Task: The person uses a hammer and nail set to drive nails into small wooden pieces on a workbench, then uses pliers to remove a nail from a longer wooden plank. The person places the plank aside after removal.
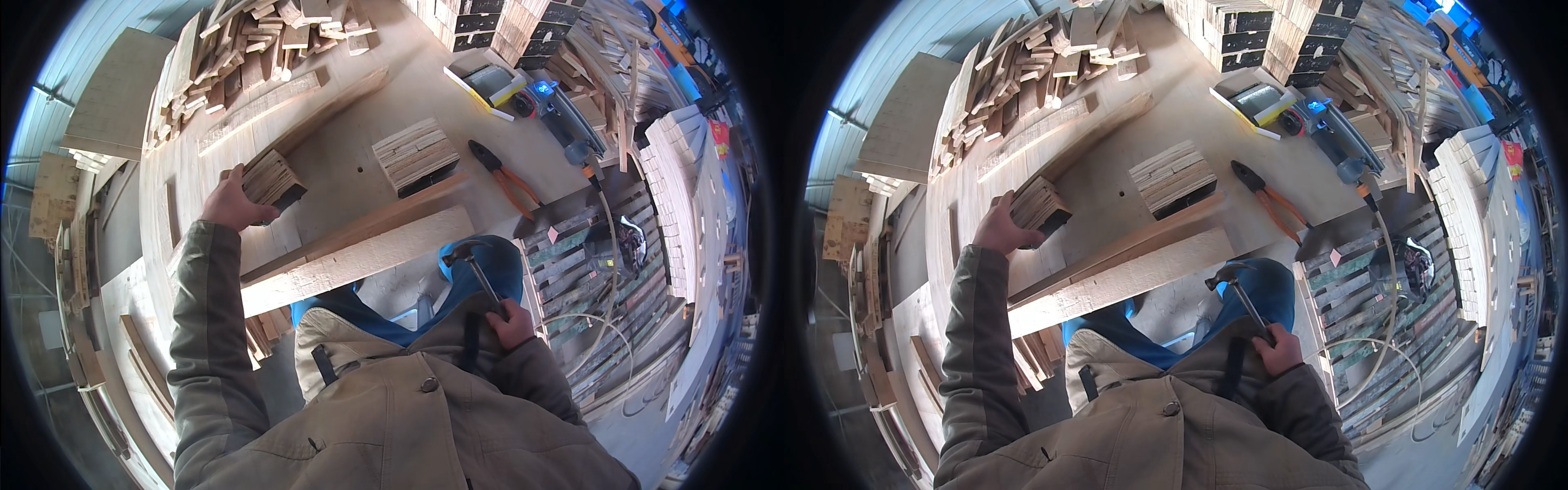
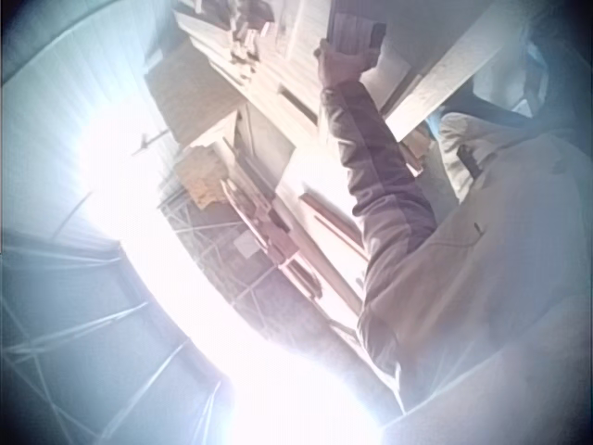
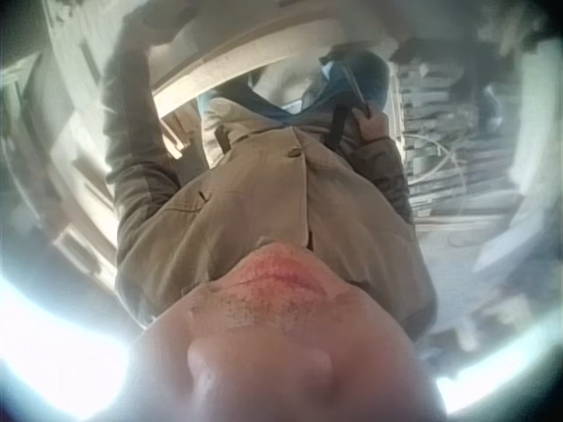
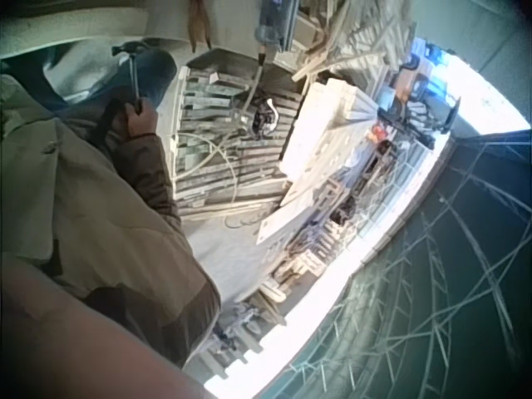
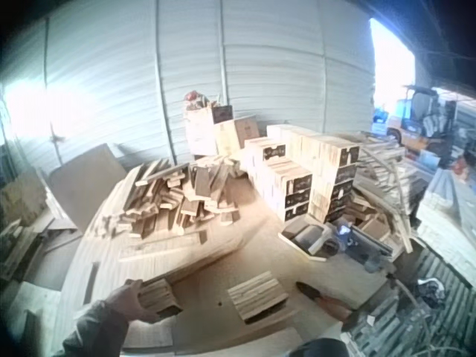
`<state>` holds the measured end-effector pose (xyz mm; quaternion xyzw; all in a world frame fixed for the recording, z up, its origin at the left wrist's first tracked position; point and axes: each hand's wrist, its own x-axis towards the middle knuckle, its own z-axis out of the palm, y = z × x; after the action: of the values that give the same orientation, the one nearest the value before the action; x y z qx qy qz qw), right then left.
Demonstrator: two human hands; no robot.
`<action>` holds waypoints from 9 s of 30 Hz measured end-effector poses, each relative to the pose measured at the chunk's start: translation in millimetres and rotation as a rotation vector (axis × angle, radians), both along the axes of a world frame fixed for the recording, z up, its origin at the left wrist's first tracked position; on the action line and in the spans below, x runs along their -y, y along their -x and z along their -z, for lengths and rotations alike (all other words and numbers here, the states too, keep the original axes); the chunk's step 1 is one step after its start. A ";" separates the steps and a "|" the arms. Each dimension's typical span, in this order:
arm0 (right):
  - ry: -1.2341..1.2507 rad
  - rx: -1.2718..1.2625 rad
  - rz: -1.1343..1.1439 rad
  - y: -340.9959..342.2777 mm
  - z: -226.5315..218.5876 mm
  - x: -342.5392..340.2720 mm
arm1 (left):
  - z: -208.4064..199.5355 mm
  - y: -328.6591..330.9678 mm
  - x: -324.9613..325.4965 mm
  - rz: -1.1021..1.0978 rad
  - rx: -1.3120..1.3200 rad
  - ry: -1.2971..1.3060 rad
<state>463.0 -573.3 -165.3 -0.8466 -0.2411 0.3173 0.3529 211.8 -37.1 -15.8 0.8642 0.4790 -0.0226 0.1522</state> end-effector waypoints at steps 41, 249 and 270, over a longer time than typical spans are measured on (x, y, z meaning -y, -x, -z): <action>0.361 -0.062 -0.119 -32.8 -23.2 -72.2 | 22.2 -0.8 -3.5 0.047 0.226 -0.013; -0.356 0.418 -0.550 56.6 -158.1 -242.4 | -75.0 -36.3 16.2 0.097 1.672 0.332; -0.198 0.433 -0.595 63.3 -155.1 -270.1 | -47.8 -19.9 68.7 0.182 1.816 0.167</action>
<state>399.8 -303.1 -10.2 -0.7488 -0.5747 0.1947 0.2666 231.6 -105.9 32.0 0.5707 0.1023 0.6190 0.5298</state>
